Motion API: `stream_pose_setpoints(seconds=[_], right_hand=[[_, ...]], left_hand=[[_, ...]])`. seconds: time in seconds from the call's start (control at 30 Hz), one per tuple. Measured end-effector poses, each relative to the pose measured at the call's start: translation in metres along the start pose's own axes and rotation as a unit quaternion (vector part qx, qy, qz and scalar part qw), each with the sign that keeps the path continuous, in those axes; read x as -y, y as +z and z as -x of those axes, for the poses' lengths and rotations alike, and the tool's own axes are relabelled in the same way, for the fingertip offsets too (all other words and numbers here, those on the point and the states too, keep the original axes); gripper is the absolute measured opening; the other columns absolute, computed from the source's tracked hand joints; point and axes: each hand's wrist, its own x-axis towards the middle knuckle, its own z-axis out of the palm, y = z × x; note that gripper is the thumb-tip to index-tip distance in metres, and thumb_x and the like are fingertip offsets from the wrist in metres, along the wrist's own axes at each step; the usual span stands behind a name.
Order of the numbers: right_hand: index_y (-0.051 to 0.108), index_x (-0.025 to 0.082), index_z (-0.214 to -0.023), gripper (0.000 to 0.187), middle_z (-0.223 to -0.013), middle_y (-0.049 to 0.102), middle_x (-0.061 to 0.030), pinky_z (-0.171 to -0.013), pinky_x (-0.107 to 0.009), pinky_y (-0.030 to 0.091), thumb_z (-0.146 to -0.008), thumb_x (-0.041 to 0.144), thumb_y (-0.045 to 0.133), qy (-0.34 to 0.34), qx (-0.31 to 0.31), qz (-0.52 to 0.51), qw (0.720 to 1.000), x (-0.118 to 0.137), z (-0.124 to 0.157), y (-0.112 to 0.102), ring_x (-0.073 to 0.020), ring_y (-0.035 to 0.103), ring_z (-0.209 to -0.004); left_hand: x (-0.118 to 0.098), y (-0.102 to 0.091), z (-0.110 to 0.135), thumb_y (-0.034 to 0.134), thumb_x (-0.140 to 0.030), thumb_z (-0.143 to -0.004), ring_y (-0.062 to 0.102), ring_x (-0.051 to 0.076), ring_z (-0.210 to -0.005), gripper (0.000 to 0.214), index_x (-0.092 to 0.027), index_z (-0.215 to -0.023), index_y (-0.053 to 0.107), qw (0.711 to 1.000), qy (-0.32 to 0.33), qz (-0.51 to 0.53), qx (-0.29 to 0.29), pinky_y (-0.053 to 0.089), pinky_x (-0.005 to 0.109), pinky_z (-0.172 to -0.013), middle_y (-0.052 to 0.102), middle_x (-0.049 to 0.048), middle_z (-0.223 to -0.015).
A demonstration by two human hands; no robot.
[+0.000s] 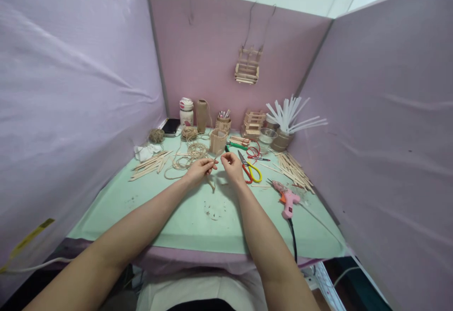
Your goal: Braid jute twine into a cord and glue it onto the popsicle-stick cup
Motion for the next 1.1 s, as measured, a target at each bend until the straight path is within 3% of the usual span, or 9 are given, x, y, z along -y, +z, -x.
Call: stream_pose_setpoints(seconds=[0.13, 0.23, 0.33, 0.67, 0.73, 0.83, 0.97, 1.03, 1.1], right_hand=[[0.060, 0.022, -0.078, 0.015, -0.081, 0.058, -0.0029, -0.065, -0.029, 0.042, -0.076, 0.036, 0.055, -0.096, -0.019, 0.064, 0.993, 0.0059, 0.0056, 0.0016, -0.0164, 0.053, -0.074], [0.064, 0.024, -0.082, 0.019, -0.087, 0.059, -0.0045, -0.066, -0.030, 0.043, -0.079, 0.037, 0.052, -0.103, -0.016, 0.086, 0.991, 0.0089, 0.0071, 0.0017, -0.0179, 0.054, -0.078], [0.067, 0.024, -0.085, 0.020, -0.088, 0.059, -0.0047, -0.065, -0.030, 0.043, -0.078, 0.037, 0.053, -0.088, -0.002, 0.089, 0.992, 0.0070, 0.0063, 0.0017, -0.0181, 0.054, -0.078], [0.067, 0.023, -0.081, 0.018, -0.088, 0.059, -0.0044, -0.065, -0.028, 0.043, -0.075, 0.035, 0.055, -0.077, 0.038, 0.066, 0.994, 0.0044, 0.0055, 0.0029, -0.0160, 0.054, -0.075], [0.064, 0.022, -0.079, 0.016, -0.079, 0.058, -0.0022, -0.061, -0.027, 0.042, -0.073, 0.034, 0.054, -0.049, 0.019, 0.024, 0.998, 0.0036, 0.0033, 0.0021, -0.0140, 0.052, -0.067], [0.061, 0.022, -0.079, 0.017, -0.067, 0.055, 0.0017, -0.054, -0.025, 0.039, -0.071, 0.036, 0.056, 0.052, -0.019, -0.085, 0.995, 0.0031, 0.0001, 0.0010, -0.0114, 0.049, -0.056], [0.062, 0.019, -0.077, 0.030, -0.065, 0.058, -0.0001, -0.051, -0.024, 0.039, -0.068, 0.047, 0.061, 0.176, 0.109, -0.162, 0.965, 0.0051, 0.0013, 0.0011, -0.0116, 0.051, -0.056], [0.062, 0.018, -0.074, 0.033, -0.065, 0.059, -0.0006, -0.054, -0.025, 0.040, -0.064, 0.049, 0.066, 0.175, 0.157, -0.159, 0.959, 0.0051, 0.0030, 0.0013, -0.0121, 0.053, -0.056], [0.061, 0.019, -0.071, 0.032, -0.064, 0.059, 0.0006, -0.056, -0.026, 0.041, -0.060, 0.048, 0.071, 0.153, 0.152, -0.151, 0.965, 0.0033, 0.0036, 0.0014, -0.0122, 0.053, -0.056]], left_hand=[[-0.0009, 0.0000, -0.0001, 0.055, -0.028, -0.076, 0.043, 0.009, -0.055, 0.021, -0.012, -0.083, 0.066, 0.996, 0.025, -0.083, -0.031, 0.035, 0.022, -0.054, 0.064, 0.0038, -0.073], [-0.0009, -0.0011, -0.0004, 0.052, -0.023, -0.077, 0.055, 0.014, -0.074, 0.018, -0.014, -0.068, 0.064, 0.985, 0.074, -0.145, -0.055, 0.042, 0.025, -0.070, 0.067, 0.0056, -0.079], [-0.0011, -0.0021, 0.0003, 0.049, -0.022, -0.078, 0.058, 0.016, -0.085, 0.019, -0.016, -0.067, 0.063, 0.975, 0.099, -0.191, -0.053, 0.041, 0.027, -0.081, 0.067, 0.0047, -0.080], [-0.0027, -0.0023, 0.0026, 0.048, -0.028, -0.078, 0.056, 0.016, -0.073, 0.022, -0.016, -0.067, 0.062, 0.958, 0.088, -0.269, -0.050, 0.040, 0.026, -0.072, 0.065, 0.0033, -0.072], [-0.0027, -0.0032, 0.0013, 0.047, -0.029, -0.078, 0.057, 0.016, -0.079, 0.023, -0.016, -0.066, 0.061, 0.964, 0.087, -0.245, -0.047, 0.041, 0.026, -0.076, 0.066, 0.0043, -0.078], [-0.0035, -0.0032, 0.0004, 0.047, -0.029, -0.078, 0.057, 0.017, -0.080, 0.023, -0.016, -0.068, 0.062, 0.971, 0.091, -0.219, -0.019, 0.041, 0.026, -0.077, 0.066, 0.0037, -0.077], [-0.0037, -0.0001, 0.0020, 0.050, -0.027, -0.077, 0.055, 0.016, -0.074, 0.020, -0.015, -0.068, 0.063, 0.973, 0.104, -0.201, 0.053, 0.042, 0.027, -0.076, 0.062, 0.0028, -0.071], [-0.0029, 0.0014, 0.0028, 0.050, -0.026, -0.077, 0.055, 0.015, -0.073, 0.021, -0.014, -0.064, 0.062, 0.970, 0.111, -0.206, 0.070, 0.041, 0.027, -0.075, 0.062, 0.0032, -0.072], [-0.0020, 0.0019, 0.0033, 0.050, -0.025, -0.077, 0.054, 0.015, -0.072, 0.022, -0.014, -0.061, 0.061, 0.966, 0.108, -0.225, 0.073, 0.041, 0.026, -0.073, 0.061, 0.0031, -0.070]])
